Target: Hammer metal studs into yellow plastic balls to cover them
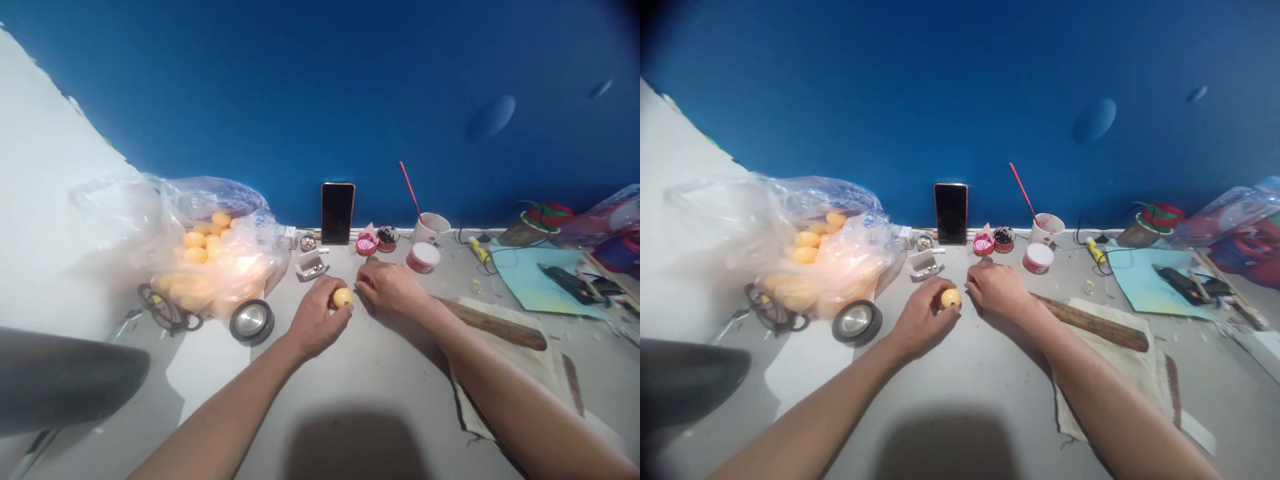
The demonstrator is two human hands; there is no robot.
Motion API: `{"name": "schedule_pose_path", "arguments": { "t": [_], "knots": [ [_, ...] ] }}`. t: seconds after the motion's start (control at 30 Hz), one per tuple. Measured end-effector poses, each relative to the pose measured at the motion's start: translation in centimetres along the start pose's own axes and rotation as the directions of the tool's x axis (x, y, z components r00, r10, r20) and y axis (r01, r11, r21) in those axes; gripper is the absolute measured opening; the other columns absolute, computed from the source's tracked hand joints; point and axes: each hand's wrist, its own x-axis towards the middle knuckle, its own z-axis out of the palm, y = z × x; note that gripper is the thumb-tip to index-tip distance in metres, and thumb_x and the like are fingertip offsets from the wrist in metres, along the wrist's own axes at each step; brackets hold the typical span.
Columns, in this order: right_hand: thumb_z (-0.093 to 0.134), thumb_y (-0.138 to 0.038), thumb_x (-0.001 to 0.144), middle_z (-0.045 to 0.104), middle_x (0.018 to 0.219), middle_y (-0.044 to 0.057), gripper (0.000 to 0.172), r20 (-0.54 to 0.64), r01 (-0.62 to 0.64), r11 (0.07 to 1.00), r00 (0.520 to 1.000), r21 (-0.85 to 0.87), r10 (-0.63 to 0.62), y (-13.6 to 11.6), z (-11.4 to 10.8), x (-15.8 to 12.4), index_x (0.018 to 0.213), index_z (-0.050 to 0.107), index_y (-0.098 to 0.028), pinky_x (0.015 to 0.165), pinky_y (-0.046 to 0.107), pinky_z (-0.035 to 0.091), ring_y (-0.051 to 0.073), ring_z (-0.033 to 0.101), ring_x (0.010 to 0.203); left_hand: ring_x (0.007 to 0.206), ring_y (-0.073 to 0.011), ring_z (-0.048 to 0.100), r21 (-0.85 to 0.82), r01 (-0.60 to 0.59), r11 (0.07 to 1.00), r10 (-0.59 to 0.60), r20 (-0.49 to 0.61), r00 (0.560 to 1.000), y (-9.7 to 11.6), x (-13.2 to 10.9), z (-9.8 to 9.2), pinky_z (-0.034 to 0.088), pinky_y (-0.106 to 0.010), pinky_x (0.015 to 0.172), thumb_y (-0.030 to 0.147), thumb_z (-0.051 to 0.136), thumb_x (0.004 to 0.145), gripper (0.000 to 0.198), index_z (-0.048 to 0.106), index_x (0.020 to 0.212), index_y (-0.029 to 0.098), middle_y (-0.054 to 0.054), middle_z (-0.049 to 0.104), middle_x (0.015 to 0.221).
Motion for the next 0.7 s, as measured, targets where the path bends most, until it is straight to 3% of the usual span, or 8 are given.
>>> {"name": "schedule_pose_path", "arguments": {
  "t": [0.2, 0.3, 0.37, 0.47, 0.57, 0.7],
  "knots": [
    [0.054, -0.031, 0.099, 0.074, 0.099, 0.007, 0.019, -0.006, 0.009, 1.0, 1.0, 0.008, -0.009, -0.1, 0.1, 0.1, 0.096, 0.07, -0.02, 0.066, 0.03, 0.036, 0.021, 0.068, 0.087, 0.07, -0.015, 0.052, -0.138, 0.085, 0.987, -0.088, -0.019, 0.996, 0.4, 0.1, -0.2, 0.044, -0.03, 0.068, 0.023, 0.064, 0.081, 0.012, 0.057, 0.091, 0.021, 0.002, 0.057, 0.08],
    [0.054, -0.03, 0.099, 0.074, 0.097, 0.007, 0.018, -0.017, 0.011, 1.0, 1.0, 0.004, -0.011, -0.1, 0.5, 0.1, 0.097, 0.069, -0.021, 0.067, 0.03, 0.036, 0.021, 0.067, 0.086, 0.072, -0.0154, 0.052, -0.152, 0.049, 0.987, -0.055, -0.036, 0.998, 0.6, 0.1, -0.4, 0.044, -0.03, 0.07, 0.022, 0.064, 0.081, 0.011, 0.056, 0.09, 0.022, 0.002, 0.056, 0.082],
    [0.053, -0.03, 0.099, 0.074, 0.097, 0.007, 0.018, -0.02, 0.014, 1.0, 1.0, 0.004, -0.014, 0.0, 0.7, 0.2, 0.096, 0.068, -0.02, 0.067, 0.03, 0.035, 0.021, 0.067, 0.086, 0.077, -0.0166, 0.055, -0.123, -0.005, 0.992, -0.007, -0.093, 0.996, 0.6, 0.1, -0.6, 0.046, -0.031, 0.076, 0.021, 0.058, 0.085, 0.003, 0.055, 0.085, 0.022, 0.0, 0.056, 0.083],
    [0.053, -0.029, 0.099, 0.074, 0.096, 0.006, 0.017, -0.03, 0.024, 1.0, 0.999, 0.01, -0.024, 0.1, 0.8, 0.3, 0.096, 0.067, -0.021, 0.067, 0.031, 0.035, 0.021, 0.066, 0.085, 0.084, -0.0184, 0.058, -0.04, -0.06, 0.997, 0.051, -0.211, 0.976, 0.2, 0.4, -0.9, 0.048, -0.033, 0.084, 0.018, 0.049, 0.089, 0.013, 0.053, 0.077, 0.022, -0.002, 0.057, 0.086],
    [0.053, -0.029, 0.098, 0.074, 0.096, 0.006, 0.016, -0.04, 0.032, 0.999, 0.999, 0.015, -0.031, 0.1, 0.9, 0.3, 0.095, 0.067, -0.021, 0.066, 0.031, 0.034, 0.02, 0.066, 0.083, 0.093, -0.0215, 0.063, 0.072, 0.016, 0.997, 0.009, -0.325, 0.946, -0.5, 0.7, -1.1, 0.049, -0.035, 0.088, 0.017, 0.055, 0.087, 0.007, 0.059, 0.089, 0.023, -0.004, 0.064, 0.095],
    [0.054, -0.03, 0.099, 0.073, 0.096, 0.007, 0.017, -0.035, 0.03, 1.0, 0.999, 0.006, -0.029, 0.2, 1.0, 0.4, 0.096, 0.067, -0.02, 0.066, 0.031, 0.034, 0.02, 0.066, 0.083, 0.108, -0.0274, 0.065, 0.296, 0.19, 0.936, -0.082, -0.343, 0.936, -1.4, 0.9, -0.8, 0.05, -0.038, 0.086, 0.019, 0.059, 0.087, 0.035, 0.063, 0.121, 0.024, -0.008, 0.068, 0.118]
  ]
}}
